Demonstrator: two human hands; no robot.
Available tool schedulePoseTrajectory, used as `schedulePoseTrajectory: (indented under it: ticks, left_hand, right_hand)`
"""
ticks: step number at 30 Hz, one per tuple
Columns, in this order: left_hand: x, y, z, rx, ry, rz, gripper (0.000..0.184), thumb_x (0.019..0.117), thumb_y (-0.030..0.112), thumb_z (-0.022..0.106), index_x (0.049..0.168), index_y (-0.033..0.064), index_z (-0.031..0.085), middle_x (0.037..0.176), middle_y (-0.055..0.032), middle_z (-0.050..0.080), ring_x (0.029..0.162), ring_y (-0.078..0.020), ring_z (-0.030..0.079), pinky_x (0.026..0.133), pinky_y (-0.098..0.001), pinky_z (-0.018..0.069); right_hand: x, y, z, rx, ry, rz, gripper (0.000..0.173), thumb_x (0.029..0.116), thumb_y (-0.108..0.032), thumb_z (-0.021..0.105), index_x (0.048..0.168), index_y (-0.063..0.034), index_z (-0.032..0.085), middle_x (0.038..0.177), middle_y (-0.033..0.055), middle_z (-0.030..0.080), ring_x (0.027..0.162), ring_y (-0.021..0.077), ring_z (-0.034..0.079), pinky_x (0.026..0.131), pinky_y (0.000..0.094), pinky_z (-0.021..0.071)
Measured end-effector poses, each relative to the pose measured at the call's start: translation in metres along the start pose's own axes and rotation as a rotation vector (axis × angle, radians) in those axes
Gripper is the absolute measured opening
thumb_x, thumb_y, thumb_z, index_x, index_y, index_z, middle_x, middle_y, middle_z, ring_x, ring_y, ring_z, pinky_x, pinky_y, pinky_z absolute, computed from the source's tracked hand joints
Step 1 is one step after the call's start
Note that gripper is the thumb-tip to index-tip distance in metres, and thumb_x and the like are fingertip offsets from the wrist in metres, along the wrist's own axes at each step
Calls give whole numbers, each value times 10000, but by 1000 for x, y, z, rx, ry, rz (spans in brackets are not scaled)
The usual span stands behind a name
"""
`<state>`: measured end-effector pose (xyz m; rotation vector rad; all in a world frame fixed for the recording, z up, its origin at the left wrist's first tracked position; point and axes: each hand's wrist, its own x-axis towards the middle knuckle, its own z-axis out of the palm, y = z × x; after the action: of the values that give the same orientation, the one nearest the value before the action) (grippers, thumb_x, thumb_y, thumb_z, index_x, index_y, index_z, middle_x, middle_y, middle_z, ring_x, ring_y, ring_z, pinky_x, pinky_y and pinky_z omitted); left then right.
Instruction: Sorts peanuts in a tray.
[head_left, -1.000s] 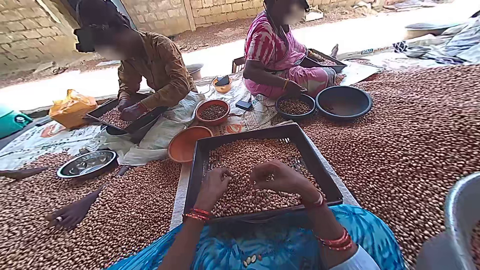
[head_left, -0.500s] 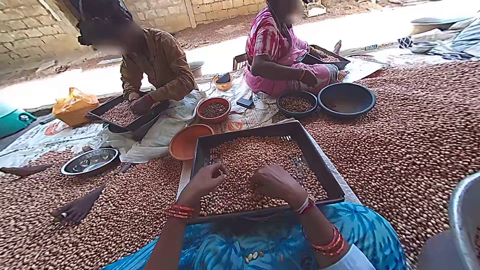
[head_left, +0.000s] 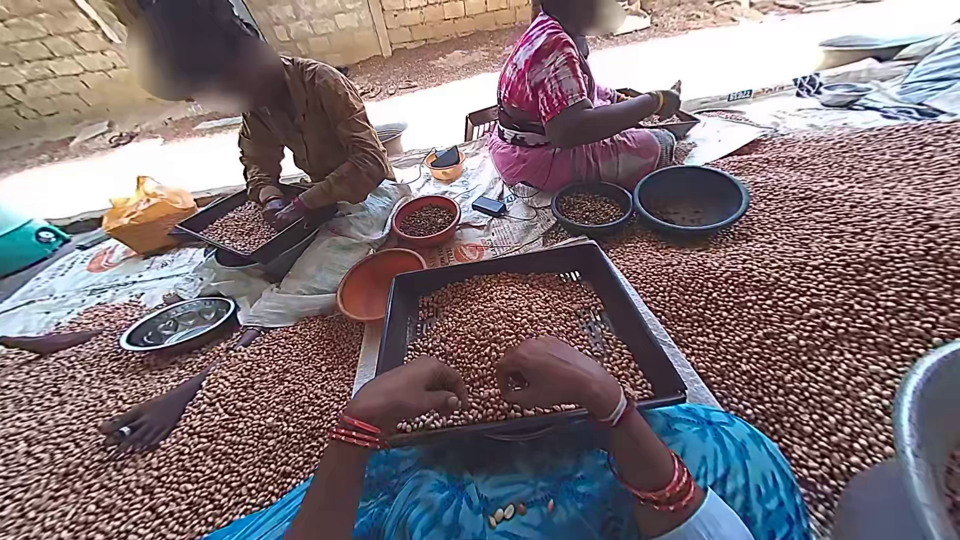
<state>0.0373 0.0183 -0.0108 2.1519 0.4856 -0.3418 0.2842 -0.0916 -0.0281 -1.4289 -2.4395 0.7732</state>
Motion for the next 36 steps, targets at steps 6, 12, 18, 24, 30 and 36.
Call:
schedulePoseTrajectory:
  ticks: [6, 12, 18, 24, 30, 36]
  left_hand:
    - [-29, -1, -16, -213, 178, -20, 205, 1025, 82, 583, 1211, 34, 653, 1031, -33, 734, 835, -102, 730, 771, -296, 626]
    - [20, -5, 16, 300, 5, -680, 491, 950, 443, 720, 1227, 38, 697, 1131, -222, 713, 1075, -395, 680, 974, -617, 495]
    - [60, 34, 50, 77, 265, -464, 637, 950, 217, 682, 1455, -52, 401, 1293, -285, 609, 1252, -413, 591, 1054, -581, 452]
    - [64, 32, 44, -536, 670, 37, 560, 982, 62, 642, 1498, 52, 423, 1434, -159, 541, 1014, -173, 705, 823, -347, 616]
    - [43, -18, 3, 184, 843, -526, 286, 1020, 52, 524, 1216, 61, 732, 1195, -183, 717, 1156, -352, 671, 1024, -541, 489]
    - [56, -18, 6, 312, 638, -734, 317, 1041, 145, 535, 1316, 84, 679, 1324, -192, 660, 1258, -371, 617, 1047, -551, 476]
  right_hand:
    - [-21, 8, -19, 392, 242, -257, 263, 983, -157, 669, 1187, 7, 683, 952, 84, 725, 830, 100, 682, 767, 267, 570]
    - [-37, 44, -21, 9, 33, 675, 341, 969, -237, 718, 1256, -55, 687, 1113, 231, 712, 1056, 426, 675, 941, 642, 492]
    - [-18, 38, -9, 152, -165, 529, 659, 910, -247, 810, 1409, 42, 493, 1181, 310, 643, 1082, 468, 649, 911, 663, 496]
    - [-15, 34, -12, 307, 152, 257, 576, 954, -124, 703, 1471, 30, 500, 1297, 262, 643, 1160, 358, 650, 1012, 538, 492]
    - [-24, 33, -24, 426, 521, 194, 229, 992, -102, 638, 1211, -54, 683, 1194, 46, 713, 865, 91, 707, 768, 292, 600]
    - [-20, 35, -20, 225, 649, 322, 173, 991, -154, 632, 1106, -94, 746, 1009, 25, 754, 780, 111, 681, 742, 340, 560]
